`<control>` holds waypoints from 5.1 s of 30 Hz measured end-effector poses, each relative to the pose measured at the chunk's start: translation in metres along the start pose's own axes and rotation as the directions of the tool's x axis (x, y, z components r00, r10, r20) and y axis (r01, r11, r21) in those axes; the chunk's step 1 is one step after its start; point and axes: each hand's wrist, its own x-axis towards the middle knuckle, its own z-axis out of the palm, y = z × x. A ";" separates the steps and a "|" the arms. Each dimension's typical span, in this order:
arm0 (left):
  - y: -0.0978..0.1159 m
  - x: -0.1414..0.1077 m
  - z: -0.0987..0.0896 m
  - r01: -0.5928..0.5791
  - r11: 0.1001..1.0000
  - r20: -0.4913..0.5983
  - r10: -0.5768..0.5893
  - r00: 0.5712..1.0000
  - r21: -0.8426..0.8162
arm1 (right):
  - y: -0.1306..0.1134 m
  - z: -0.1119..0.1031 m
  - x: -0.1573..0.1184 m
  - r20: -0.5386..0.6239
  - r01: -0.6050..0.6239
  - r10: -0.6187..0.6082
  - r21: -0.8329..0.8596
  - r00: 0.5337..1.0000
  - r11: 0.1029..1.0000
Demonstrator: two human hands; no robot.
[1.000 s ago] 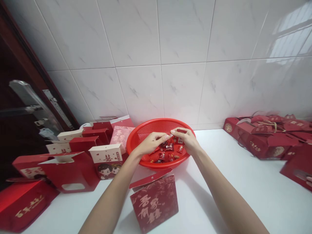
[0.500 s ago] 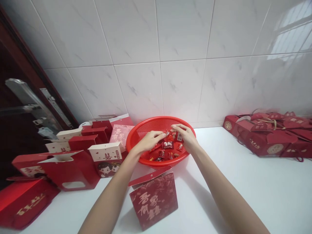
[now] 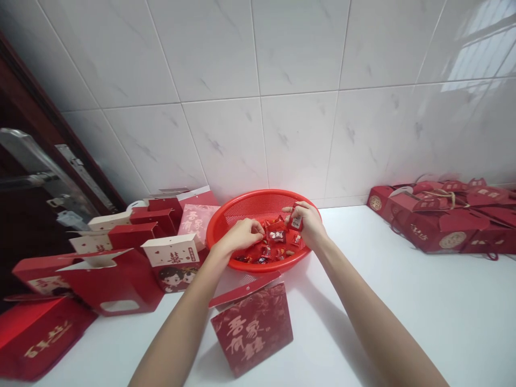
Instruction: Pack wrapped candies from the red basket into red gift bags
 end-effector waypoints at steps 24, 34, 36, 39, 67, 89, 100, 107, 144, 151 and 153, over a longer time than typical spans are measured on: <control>0.034 0.062 0.042 -0.432 0.755 0.535 0.127 0.835 0.494 | -0.005 0.007 -0.007 -0.069 0.002 0.000 0.035 0.998 0.999; 0.013 0.078 0.014 -0.240 0.844 0.293 0.104 0.951 0.479 | -0.004 0.010 -0.002 -0.110 -0.023 0.031 0.076 0.993 0.997; 0.015 0.078 0.014 -0.205 0.846 0.274 0.074 0.959 0.492 | -0.004 0.010 -0.002 -0.117 -0.033 0.043 0.089 0.992 0.996; 0.018 0.077 0.015 -0.159 0.846 0.255 0.029 0.967 0.508 | -0.003 0.009 -0.003 -0.114 -0.018 0.030 0.100 0.993 0.995; 0.004 0.082 0.010 0.016 0.841 0.038 -0.043 0.998 0.541 | -0.003 0.010 -0.003 -0.118 -0.009 0.021 0.104 0.993 0.995; 0.009 0.077 0.025 -0.172 0.928 0.232 0.096 0.968 0.332 | -0.003 0.007 -0.002 -0.132 0.009 0.013 0.170 0.991 0.985; 0.017 0.076 0.042 -0.297 0.800 0.320 0.139 0.937 0.521 | -0.005 0.008 -0.004 -0.140 0.024 -0.002 0.151 0.990 0.988; 0.017 0.069 0.041 -0.245 0.751 0.198 0.154 0.968 0.613 | -0.005 0.009 -0.005 -0.138 0.032 -0.010 0.158 0.990 0.987; 0.038 0.072 0.010 -0.296 0.873 -0.012 0.316 0.949 -0.387 | 0.013 0.002 0.009 -0.186 0.174 -0.172 -0.006 0.967 0.985; 0.029 0.076 0.009 -0.113 0.992 -0.166 0.119 0.979 0.050 | 0.007 0.007 0.006 -0.326 0.146 -0.142 -0.012 0.935 0.989; 0.026 0.073 0.007 0.002 0.969 -0.219 0.053 0.974 0.246 | 0.006 0.008 0.005 -0.317 0.146 -0.136 0.007 0.939 0.989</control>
